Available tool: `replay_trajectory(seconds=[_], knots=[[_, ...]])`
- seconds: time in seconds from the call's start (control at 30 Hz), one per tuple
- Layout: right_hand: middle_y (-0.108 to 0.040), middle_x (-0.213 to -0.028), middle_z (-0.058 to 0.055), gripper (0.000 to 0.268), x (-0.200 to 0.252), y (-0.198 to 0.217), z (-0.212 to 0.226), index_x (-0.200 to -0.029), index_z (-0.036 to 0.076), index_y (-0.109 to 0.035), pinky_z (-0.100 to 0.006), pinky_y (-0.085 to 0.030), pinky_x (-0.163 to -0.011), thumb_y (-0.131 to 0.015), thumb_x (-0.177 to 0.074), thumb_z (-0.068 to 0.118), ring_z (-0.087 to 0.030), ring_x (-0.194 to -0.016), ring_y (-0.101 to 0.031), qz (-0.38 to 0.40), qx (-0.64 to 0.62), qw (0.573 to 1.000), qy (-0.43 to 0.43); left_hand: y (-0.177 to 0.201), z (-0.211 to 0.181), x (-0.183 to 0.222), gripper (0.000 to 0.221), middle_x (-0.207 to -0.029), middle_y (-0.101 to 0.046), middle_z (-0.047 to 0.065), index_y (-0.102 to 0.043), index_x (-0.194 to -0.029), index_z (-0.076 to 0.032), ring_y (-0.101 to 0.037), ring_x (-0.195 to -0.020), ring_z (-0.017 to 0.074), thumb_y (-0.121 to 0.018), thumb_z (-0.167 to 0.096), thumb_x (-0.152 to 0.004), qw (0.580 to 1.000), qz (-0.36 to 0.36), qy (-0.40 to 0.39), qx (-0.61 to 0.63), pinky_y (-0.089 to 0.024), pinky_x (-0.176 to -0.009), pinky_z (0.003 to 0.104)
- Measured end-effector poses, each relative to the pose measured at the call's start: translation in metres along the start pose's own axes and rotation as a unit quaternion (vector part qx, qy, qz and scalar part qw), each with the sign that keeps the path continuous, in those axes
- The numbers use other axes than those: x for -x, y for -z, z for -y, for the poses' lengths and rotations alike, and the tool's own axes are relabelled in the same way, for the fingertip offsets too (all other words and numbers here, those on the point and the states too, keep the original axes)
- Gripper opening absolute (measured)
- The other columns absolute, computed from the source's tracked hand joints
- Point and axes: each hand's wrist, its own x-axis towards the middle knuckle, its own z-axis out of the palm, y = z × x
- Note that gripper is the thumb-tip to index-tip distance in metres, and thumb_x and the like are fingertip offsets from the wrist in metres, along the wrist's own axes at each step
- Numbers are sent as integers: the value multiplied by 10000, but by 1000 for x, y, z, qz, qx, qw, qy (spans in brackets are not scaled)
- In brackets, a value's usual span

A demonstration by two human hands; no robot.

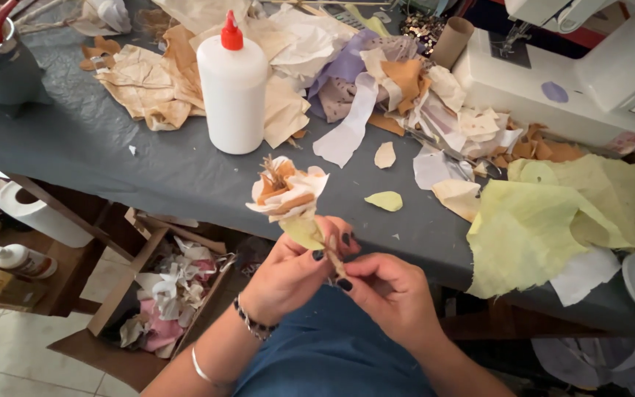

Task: The person is adding fabric leaves and petals to a stem using a hot glue gun and scissors to create a decorative flower.

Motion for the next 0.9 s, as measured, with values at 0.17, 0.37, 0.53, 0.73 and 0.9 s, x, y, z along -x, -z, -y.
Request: replay_trajectory(seconds=[0.17, 0.37, 0.53, 0.73, 0.9], knots=[[-775, -905, -57, 138, 5, -1, -6, -967, -1, -758, -247, -593, -716, -775, -887, 111, -98, -811, -694, 49, -77, 995, -50, 17, 8, -8, 240, -1136, -569, 61, -639, -1012, -118, -546, -1189, 245, -804, -281, -948, 994, 92, 0, 58, -448, -1095, 422], [-788, -822, -81, 162, 8, -3, -8, -971, -19, -742, -240, -620, -620, -776, -878, 109, -114, -687, -730, 69, -105, 990, -67, 18, 6, -9, 215, -1146, -621, 69, -716, -1045, -87, -521, -1260, 299, -736, -294, -991, 987, 151, -9, 57, -370, -1221, 583], [-803, -968, -94, 151, 9, -5, -8, -968, 7, -743, -225, -595, -668, -790, -865, 108, -103, -787, -724, 26, -75, 996, -40, 13, -3, 2, 444, -1321, -643, 178, -683, -1282, -14, -576, -1307, 272, -753, -359, -1012, 989, 53, -51, -131, -503, -1126, 417], [-781, -931, -112, 77, 2, -11, -1, -935, 3, -730, -248, -606, -759, -755, -883, 54, -153, -823, -746, -15, -23, 1000, 7, -18, -16, 10, 187, -1044, -747, 126, -770, -1019, -6, -692, -1035, 223, -780, -161, -915, 944, -114, -117, -287, -602, -953, 337], [-784, -935, -74, 82, 0, -15, -2, -957, 36, -747, -242, -600, -768, -760, -881, 66, -136, -824, -743, -35, 25, 999, 32, -38, -14, 10, 141, -978, -761, 111, -758, -957, 25, -684, -741, 154, -727, -109, -923, 936, -230, -79, -253, -596, -608, 279]])
